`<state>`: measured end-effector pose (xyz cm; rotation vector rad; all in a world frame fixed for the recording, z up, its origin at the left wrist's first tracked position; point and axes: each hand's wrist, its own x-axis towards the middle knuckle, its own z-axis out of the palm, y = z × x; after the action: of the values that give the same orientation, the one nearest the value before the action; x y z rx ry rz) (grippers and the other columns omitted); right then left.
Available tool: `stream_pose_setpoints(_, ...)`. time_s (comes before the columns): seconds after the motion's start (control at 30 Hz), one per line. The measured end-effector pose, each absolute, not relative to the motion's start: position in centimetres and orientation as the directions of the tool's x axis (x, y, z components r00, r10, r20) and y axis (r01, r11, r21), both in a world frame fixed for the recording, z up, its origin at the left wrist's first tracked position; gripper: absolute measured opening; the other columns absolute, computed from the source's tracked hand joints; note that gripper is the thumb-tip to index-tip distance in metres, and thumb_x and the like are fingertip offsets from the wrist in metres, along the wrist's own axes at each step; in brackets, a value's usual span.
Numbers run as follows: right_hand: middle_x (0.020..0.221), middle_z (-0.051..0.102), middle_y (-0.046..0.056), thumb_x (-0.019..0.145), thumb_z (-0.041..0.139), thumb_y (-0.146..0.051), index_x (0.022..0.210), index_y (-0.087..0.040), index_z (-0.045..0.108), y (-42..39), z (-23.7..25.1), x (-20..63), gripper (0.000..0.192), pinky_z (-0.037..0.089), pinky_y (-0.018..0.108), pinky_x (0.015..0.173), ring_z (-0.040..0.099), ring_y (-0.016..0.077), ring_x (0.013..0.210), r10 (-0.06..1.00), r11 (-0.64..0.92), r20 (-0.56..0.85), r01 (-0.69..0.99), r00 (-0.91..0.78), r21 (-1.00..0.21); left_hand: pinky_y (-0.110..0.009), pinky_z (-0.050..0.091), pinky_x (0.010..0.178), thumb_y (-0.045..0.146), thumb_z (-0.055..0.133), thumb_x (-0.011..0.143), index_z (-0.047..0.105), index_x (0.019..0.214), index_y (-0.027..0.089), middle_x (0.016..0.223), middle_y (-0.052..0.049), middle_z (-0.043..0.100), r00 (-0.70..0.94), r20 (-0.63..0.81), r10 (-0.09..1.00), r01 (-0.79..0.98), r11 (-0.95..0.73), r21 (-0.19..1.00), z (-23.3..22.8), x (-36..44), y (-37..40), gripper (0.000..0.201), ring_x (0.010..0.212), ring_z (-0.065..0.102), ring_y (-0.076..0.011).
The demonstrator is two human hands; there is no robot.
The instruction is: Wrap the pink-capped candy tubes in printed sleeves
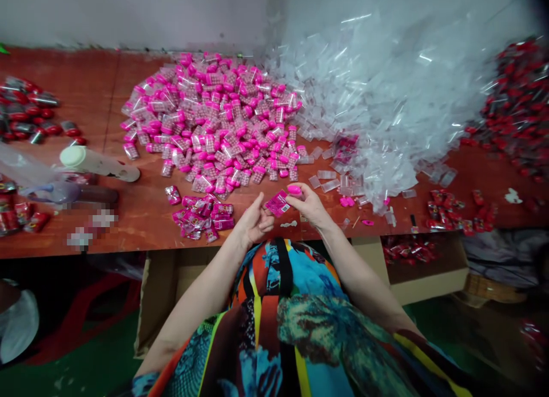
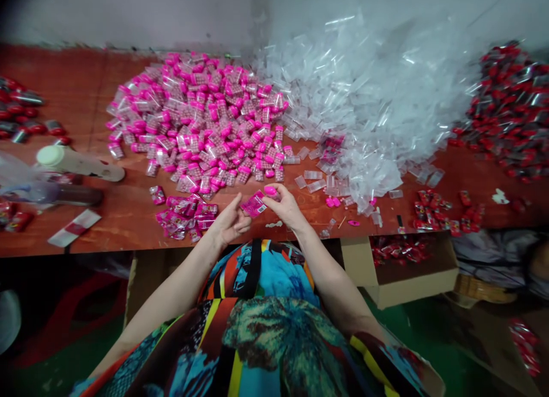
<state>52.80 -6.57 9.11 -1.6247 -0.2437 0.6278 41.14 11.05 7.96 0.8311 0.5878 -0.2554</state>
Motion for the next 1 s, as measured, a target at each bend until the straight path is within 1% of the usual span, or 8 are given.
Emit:
stream_pose_setpoints(0.13,0.096,0.07,0.0,0.082,0.094,-0.046,0.116,-0.031,0.072,-7.3,8.4,52.7,0.043,0.059,0.037,0.077,0.067,0.0222,0.085,0.484,-0.188,-0.255,-0.185,0.837,-0.965,-0.032,0.023,0.049,0.103,0.069,0.093,0.082,0.096,0.022,0.071,-0.005,0.071,0.803,-0.596,-0.019,0.471,0.634,0.613,8.4,40.7,10.8,0.082,0.045,0.03,-0.0098)
stream_pose_setpoints(0.3,0.102,0.074,0.002,0.085,0.092,-0.048,0.113,-0.031,0.074,-7.8,8.5,53.1,0.037,0.064,0.039,0.086,0.071,0.0243,0.093,0.546,-0.192,-0.124,-0.019,0.828,-0.981,-0.03,0.023,0.05,0.079,0.094,0.09,0.078,0.085,0.02,0.06,-0.001,0.062,0.799,-0.597,0.078,0.491,0.488,0.722,8.8,40.5,10.6,0.06,0.048,0.046,-0.0125)
stream_pose_setpoints(0.47,0.111,0.082,0.006,0.102,0.076,-0.039,0.122,-0.032,0.079,-8.6,9.3,52.7,0.022,0.065,0.045,0.094,0.076,0.0293,0.102,0.569,-0.243,0.174,0.366,0.804,-0.898,-0.032,0.018,0.047,0.1,0.054,0.103,0.072,0.075,0.021,0.062,-0.007,0.067,0.642,-0.766,0.021,0.644,0.528,0.554,8.9,41.0,10.7,0.086,0.04,0.042,-0.0127)
stream_pose_setpoints(0.53,0.111,0.085,0.007,0.104,0.071,-0.032,0.123,-0.031,0.082,-9.0,9.5,51.8,0.022,0.063,0.048,0.097,0.076,0.0307,0.102,0.667,-0.282,0.264,0.564,0.697,-0.776,-0.032,0.019,0.048,0.094,0.054,0.108,0.071,0.075,0.021,0.061,-0.007,0.066,0.649,-0.759,-0.049,0.646,0.563,0.516,9.0,41.2,10.4,0.081,0.042,0.041,-0.0135)
stream_pose_setpoints(0.63,0.115,0.087,0.008,0.104,0.07,-0.028,0.123,-0.031,0.084,-9.5,9.1,50.0,0.023,0.062,0.048,0.097,0.076,0.0308,0.102,0.77,-0.239,0.302,0.693,0.562,-0.68,-0.032,0.023,0.052,0.062,0.076,0.11,0.07,0.077,0.021,0.059,-0.001,0.059,0.718,-0.696,0.005,0.559,0.592,0.581,9.3,41.2,9.8,0.053,0.049,0.041,-0.0138)
stream_pose_setpoints(0.73,0.121,0.086,0.009,0.104,0.073,-0.037,0.122,-0.03,0.08,-9.5,7.9,48.6,0.021,0.063,0.048,0.101,0.078,0.0313,0.11,0.612,-0.228,0.306,0.533,0.73,-0.815,-0.032,0.026,0.055,0.047,0.089,0.101,0.069,0.075,0.023,0.055,0.001,0.052,0.752,-0.652,0.102,0.493,0.569,0.658,9.2,40.9,9.7,0.041,0.053,0.042,-0.0147)
stream_pose_setpoints(0.87,0.097,0.08,0.003,0.093,0.081,-0.053,0.119,-0.029,0.068,-9.3,7.2,48.8,0.037,0.062,0.04,0.078,0.07,0.0243,0.081,0.233,-0.201,-0.025,0.023,0.972,-0.979,-0.032,0.028,0.055,0.059,0.098,0.089,0.069,0.07,0.026,0.053,0.001,0.053,0.821,-0.556,0.126,0.448,0.461,0.766,9.2,40.3,10.3,0.048,0.052,0.041,-0.0147)
stream_pose_setpoints(1.0,0.095,0.08,0.001,0.088,0.084,-0.051,0.118,-0.03,0.068,-8.7,9.1,50.6,0.04,0.058,0.037,0.073,0.066,0.0214,0.075,0.359,-0.157,-0.111,-0.058,0.927,-0.986,-0.029,0.031,0.055,0.05,0.106,0.079,0.07,0.067,0.024,0.057,0.001,0.059,0.871,-0.478,0.115,0.404,0.388,0.829,9.6,40.5,10.6,0.046,0.054,0.046,-0.0133)
